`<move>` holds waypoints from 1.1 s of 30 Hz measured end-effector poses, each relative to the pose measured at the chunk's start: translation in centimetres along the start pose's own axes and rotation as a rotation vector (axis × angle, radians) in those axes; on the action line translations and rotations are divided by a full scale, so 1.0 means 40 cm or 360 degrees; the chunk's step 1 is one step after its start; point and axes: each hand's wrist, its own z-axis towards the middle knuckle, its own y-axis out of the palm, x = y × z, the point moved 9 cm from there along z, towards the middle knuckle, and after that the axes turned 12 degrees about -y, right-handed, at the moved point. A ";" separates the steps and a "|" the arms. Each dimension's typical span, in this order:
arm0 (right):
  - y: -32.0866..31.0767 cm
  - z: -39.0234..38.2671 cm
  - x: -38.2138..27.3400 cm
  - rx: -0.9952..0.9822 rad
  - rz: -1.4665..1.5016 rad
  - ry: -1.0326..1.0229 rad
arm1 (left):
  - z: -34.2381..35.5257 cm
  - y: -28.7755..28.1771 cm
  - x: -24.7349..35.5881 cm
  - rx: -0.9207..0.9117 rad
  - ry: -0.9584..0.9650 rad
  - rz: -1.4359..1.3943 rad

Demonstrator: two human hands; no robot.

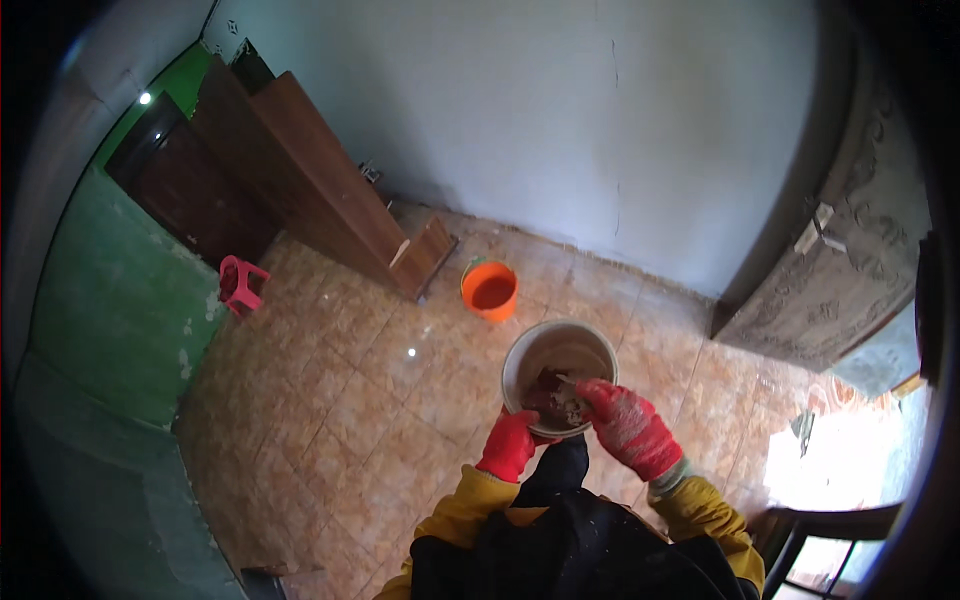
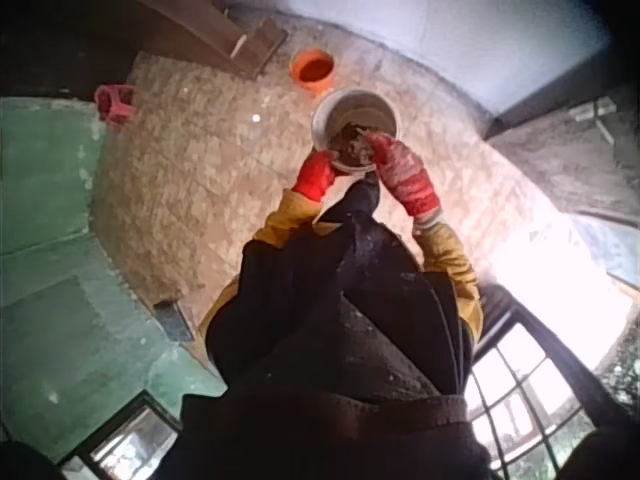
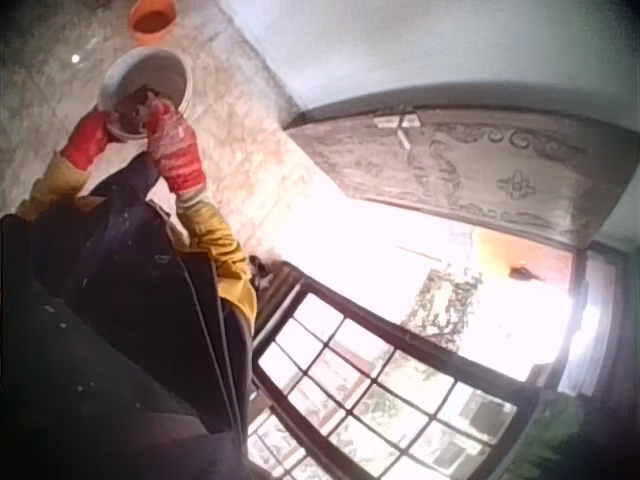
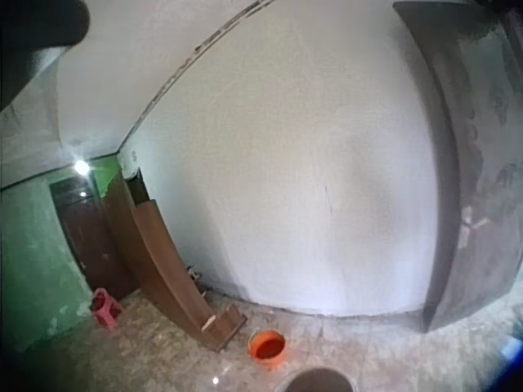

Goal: The person scrapes a wall with a putty knife, then mixes putty in a bucket and applies it to the wall surface.

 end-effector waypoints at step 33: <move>0.684 1.712 1.307 -0.1281 0.0698 -0.0728 | 1.418 -0.336 1.308 0.1347 0.0656 -0.0146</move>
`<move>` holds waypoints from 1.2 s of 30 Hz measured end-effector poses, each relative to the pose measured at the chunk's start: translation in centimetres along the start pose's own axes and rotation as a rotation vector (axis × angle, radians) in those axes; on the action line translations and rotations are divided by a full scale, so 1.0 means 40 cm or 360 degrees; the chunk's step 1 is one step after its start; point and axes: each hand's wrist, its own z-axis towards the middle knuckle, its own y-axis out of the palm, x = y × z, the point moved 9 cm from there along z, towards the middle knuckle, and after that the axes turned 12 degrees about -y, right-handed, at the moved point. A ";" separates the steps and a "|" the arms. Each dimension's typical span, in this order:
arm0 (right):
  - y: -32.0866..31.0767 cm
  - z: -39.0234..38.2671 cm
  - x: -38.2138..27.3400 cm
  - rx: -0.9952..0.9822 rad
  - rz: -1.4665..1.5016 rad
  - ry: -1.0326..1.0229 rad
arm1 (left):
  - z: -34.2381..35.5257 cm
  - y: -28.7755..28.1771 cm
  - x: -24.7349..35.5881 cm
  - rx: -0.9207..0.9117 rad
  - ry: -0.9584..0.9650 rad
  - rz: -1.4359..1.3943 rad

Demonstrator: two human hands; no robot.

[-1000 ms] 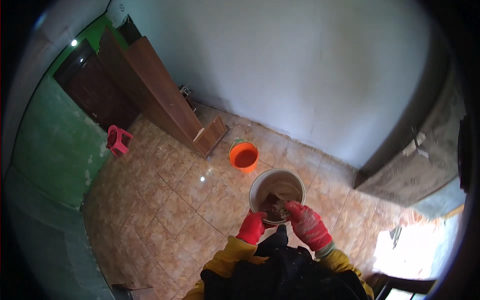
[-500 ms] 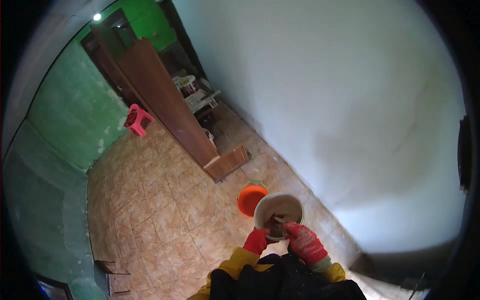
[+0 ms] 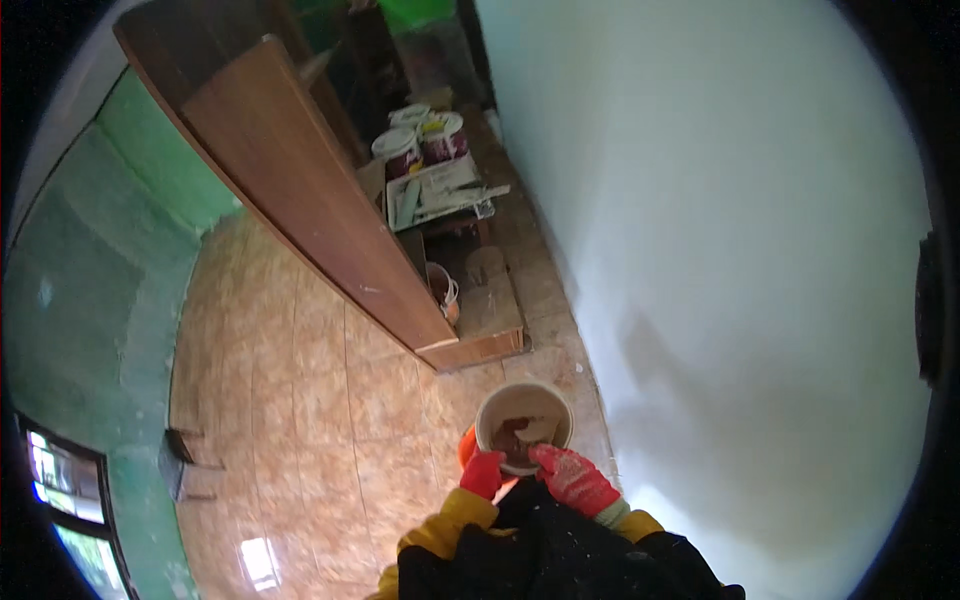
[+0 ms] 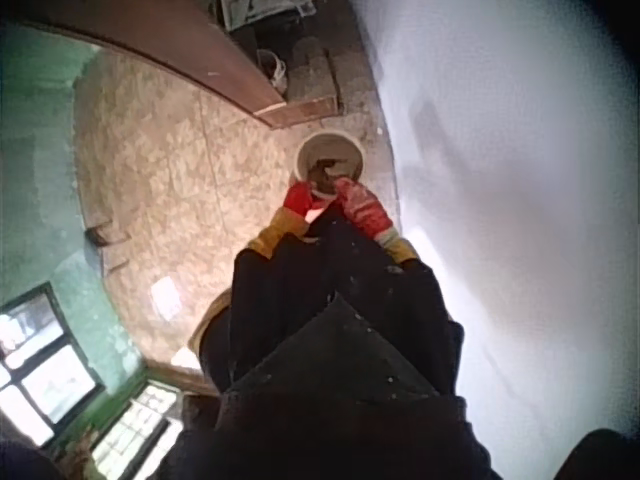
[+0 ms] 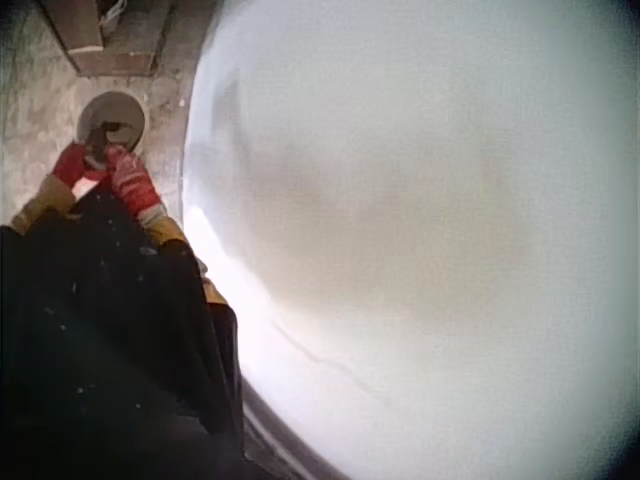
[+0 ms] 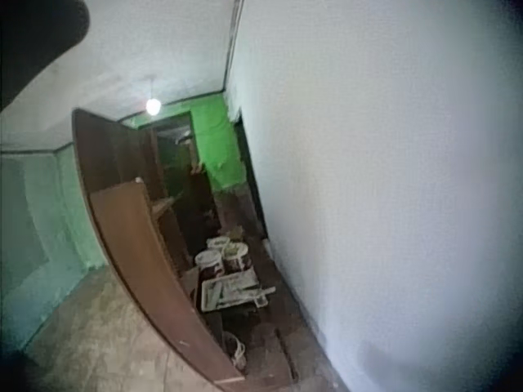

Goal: The person scrapes a wall with a putty knife, then mixes putty in a bucket and applies it to the wall surface.

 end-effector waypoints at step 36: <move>0.057 1.229 0.947 -0.0509 -0.0220 0.0016 | 1.368 -0.168 0.342 0.0470 0.0303 -0.1019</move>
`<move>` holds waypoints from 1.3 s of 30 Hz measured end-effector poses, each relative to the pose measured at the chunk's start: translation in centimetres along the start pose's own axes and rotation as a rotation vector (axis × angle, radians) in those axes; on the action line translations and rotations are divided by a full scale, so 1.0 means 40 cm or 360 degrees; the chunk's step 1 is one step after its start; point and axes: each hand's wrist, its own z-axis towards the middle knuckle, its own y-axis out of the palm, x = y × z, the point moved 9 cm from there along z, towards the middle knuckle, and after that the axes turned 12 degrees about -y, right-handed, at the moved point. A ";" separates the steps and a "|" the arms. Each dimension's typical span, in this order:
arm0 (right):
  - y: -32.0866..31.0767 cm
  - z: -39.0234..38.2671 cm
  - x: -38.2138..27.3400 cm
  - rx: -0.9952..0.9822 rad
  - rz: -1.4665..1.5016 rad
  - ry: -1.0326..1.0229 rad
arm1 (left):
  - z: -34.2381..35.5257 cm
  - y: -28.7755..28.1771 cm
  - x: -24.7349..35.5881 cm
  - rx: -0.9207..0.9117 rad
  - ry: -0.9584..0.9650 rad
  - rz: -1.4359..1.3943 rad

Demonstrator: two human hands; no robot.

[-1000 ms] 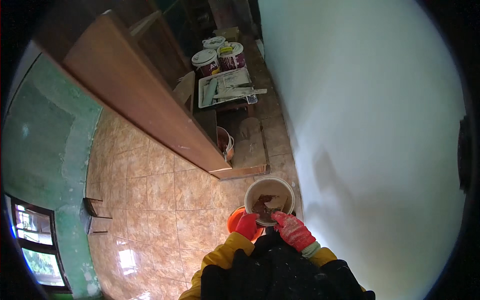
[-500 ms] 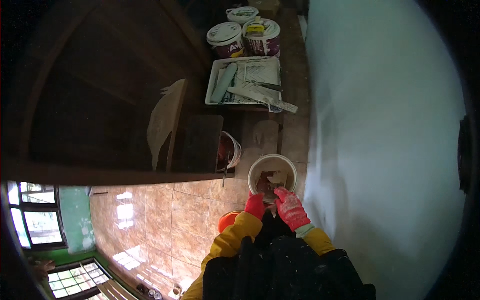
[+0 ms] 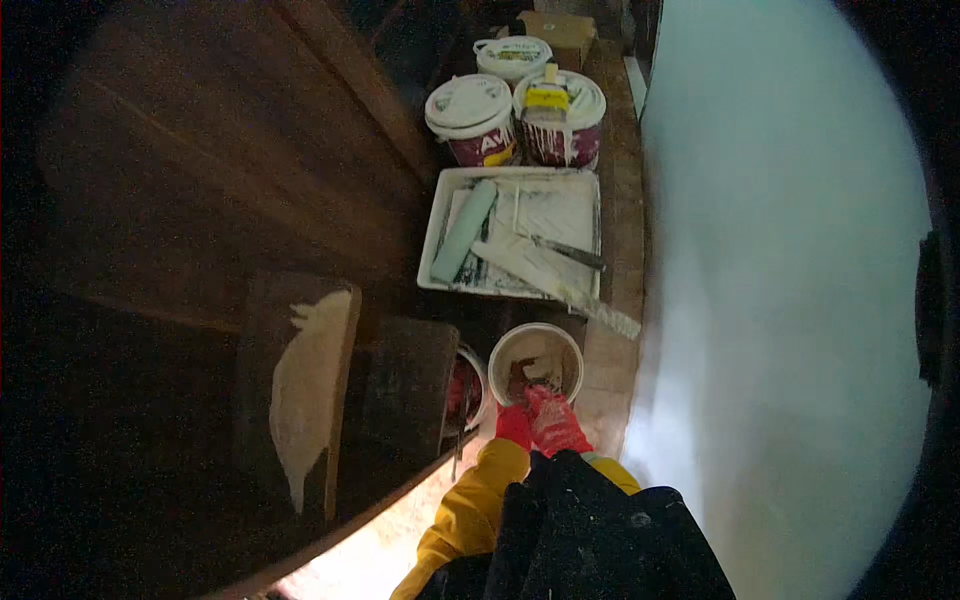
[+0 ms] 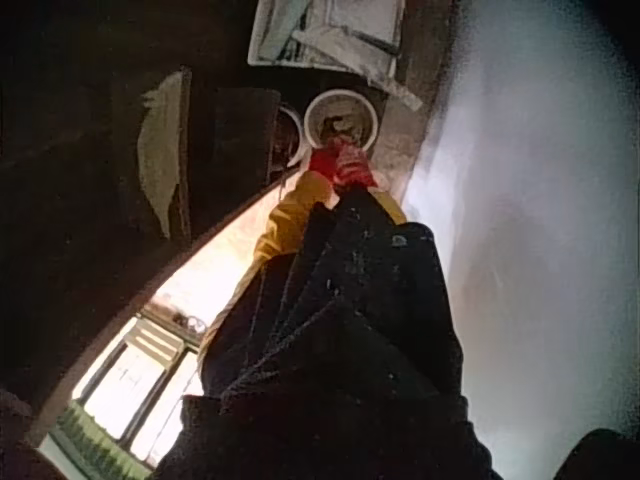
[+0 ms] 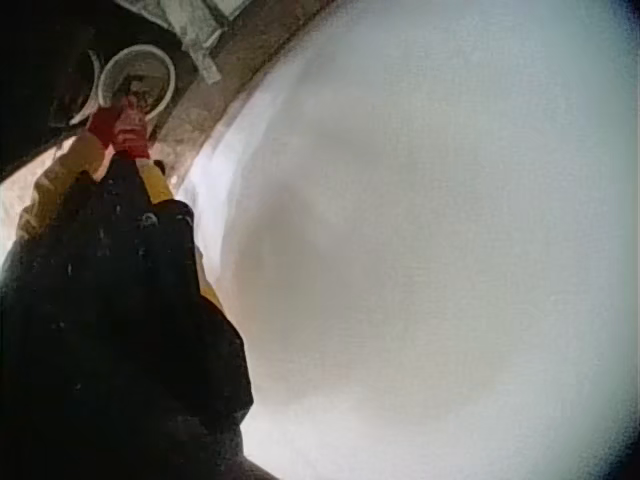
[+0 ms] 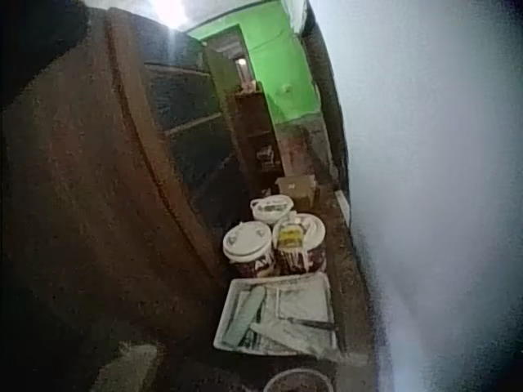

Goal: The person scrapes a wall with a putty knife, then mixes putty in a bucket and applies it to the wall surface.

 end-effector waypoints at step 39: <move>-0.941 1.227 0.137 0.0442 -0.0362 -0.0323 | 0.533 0.534 1.177 0.1480 0.0715 0.1287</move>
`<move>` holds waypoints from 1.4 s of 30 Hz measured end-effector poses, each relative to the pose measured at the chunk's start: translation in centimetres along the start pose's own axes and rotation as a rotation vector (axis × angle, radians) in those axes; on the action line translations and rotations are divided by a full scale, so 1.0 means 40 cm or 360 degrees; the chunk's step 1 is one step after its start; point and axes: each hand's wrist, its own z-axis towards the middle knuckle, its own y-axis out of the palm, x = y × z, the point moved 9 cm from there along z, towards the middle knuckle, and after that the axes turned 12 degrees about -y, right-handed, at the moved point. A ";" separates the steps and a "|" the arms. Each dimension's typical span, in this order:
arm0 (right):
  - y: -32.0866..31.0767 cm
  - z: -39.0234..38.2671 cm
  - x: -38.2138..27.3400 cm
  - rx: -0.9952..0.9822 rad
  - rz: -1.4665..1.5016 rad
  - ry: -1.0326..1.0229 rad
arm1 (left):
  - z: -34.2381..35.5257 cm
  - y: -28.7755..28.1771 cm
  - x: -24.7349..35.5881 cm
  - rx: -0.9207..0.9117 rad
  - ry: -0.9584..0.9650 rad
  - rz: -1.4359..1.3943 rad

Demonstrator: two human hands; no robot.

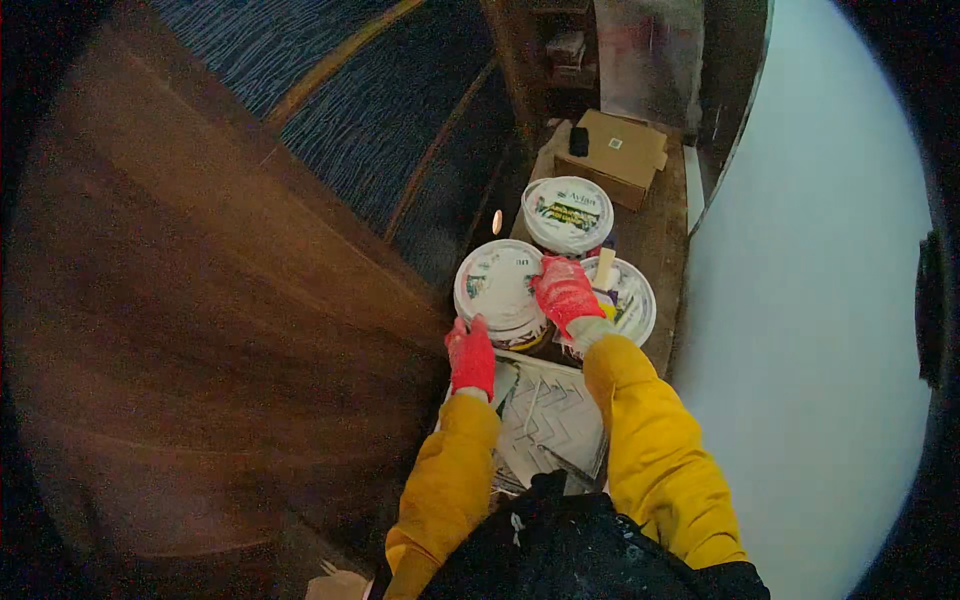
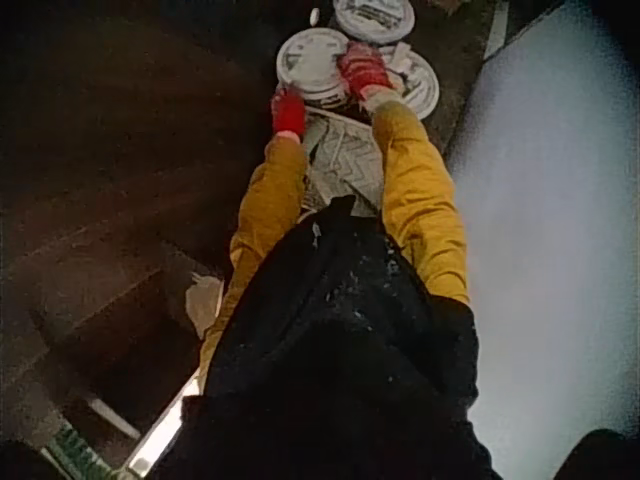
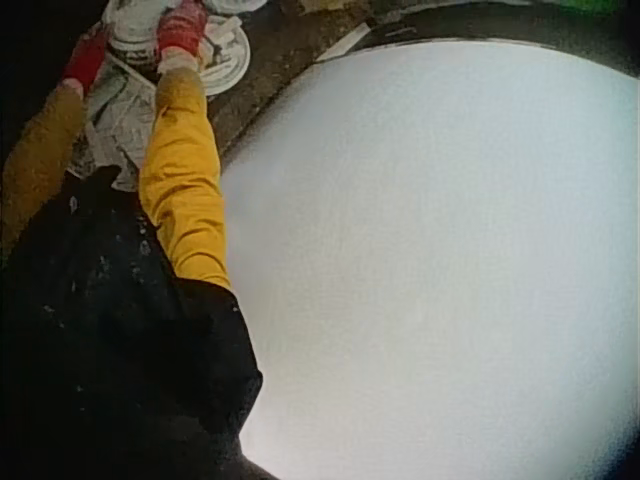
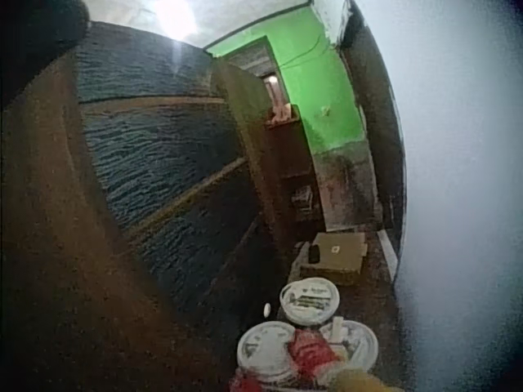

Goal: The person scrapes a wall with a putty knife, then mixes putty in a bucket and applies it to the wall surface.

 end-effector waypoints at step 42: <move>-0.010 -0.449 -0.264 0.0118 0.0977 -0.0082 | -0.340 -0.194 -0.221 -0.0426 -0.0475 -0.0813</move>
